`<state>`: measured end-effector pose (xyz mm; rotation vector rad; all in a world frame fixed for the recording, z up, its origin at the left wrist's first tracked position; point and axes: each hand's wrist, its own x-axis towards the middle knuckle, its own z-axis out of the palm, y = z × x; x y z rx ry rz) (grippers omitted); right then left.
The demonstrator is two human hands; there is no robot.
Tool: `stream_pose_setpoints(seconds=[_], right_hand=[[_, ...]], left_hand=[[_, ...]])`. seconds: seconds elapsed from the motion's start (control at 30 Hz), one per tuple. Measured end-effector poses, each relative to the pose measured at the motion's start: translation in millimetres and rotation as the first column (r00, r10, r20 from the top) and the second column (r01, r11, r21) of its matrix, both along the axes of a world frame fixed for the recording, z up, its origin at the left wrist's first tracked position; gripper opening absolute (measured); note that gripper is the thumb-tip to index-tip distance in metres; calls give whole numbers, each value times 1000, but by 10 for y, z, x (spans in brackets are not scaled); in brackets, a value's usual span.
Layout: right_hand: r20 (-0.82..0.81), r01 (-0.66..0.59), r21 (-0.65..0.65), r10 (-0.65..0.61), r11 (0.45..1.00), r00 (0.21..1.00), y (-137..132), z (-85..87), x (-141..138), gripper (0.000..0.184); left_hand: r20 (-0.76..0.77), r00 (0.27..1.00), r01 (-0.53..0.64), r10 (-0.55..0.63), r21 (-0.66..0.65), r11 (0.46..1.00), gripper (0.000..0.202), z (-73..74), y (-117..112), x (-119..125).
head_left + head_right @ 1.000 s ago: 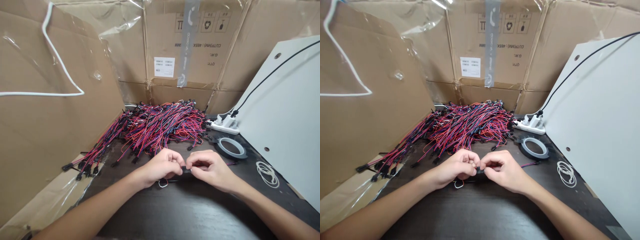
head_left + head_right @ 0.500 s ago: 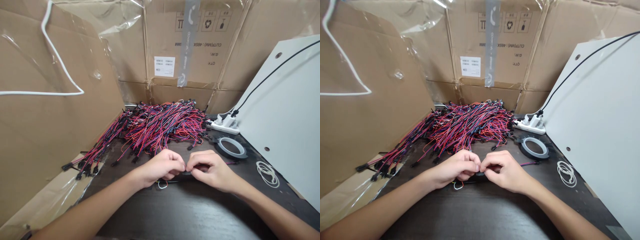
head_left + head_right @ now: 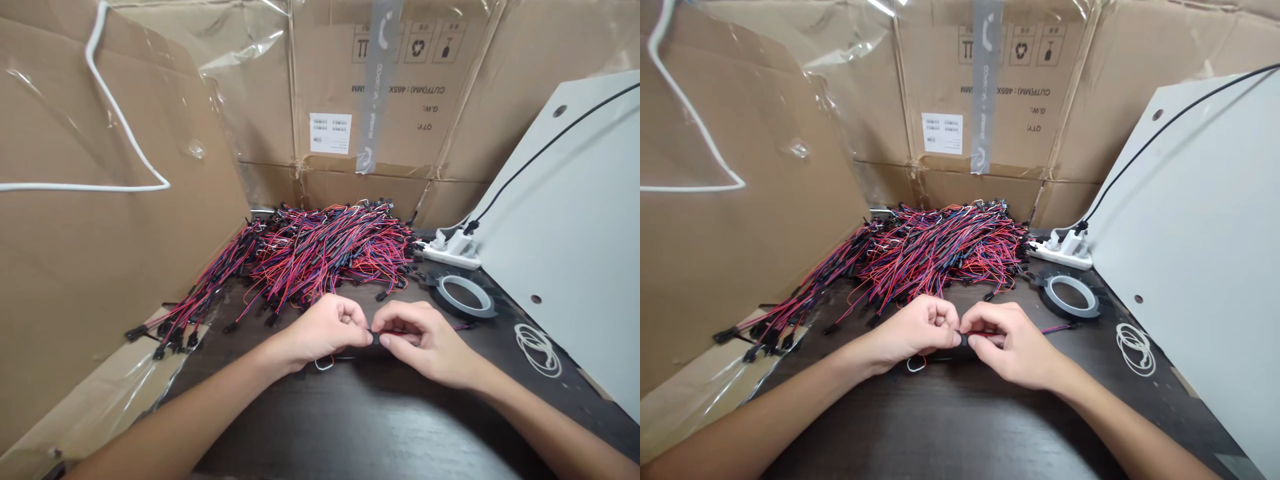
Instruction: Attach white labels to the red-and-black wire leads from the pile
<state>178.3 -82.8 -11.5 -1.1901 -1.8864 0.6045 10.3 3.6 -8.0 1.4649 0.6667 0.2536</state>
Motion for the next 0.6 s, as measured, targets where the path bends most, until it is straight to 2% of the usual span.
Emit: stream_pose_setpoints(seconds=[0.17,0.3,0.6], right_hand=[[10,22,-72,-21,997,1000,-22,-15,-29,8],[15,37,-99,-36,994,999,-25,-13,-47,8],[61,45,-84,-40,995,997,-17,-28,-34,9]], left_hand=[[-22,1000,15,-14,67,998,16,-3,-29,8],[-9,1000,20,-19,177,984,15,-57,-20,15],[-48,999,10,12,431,902,12,-90,-20,13]])
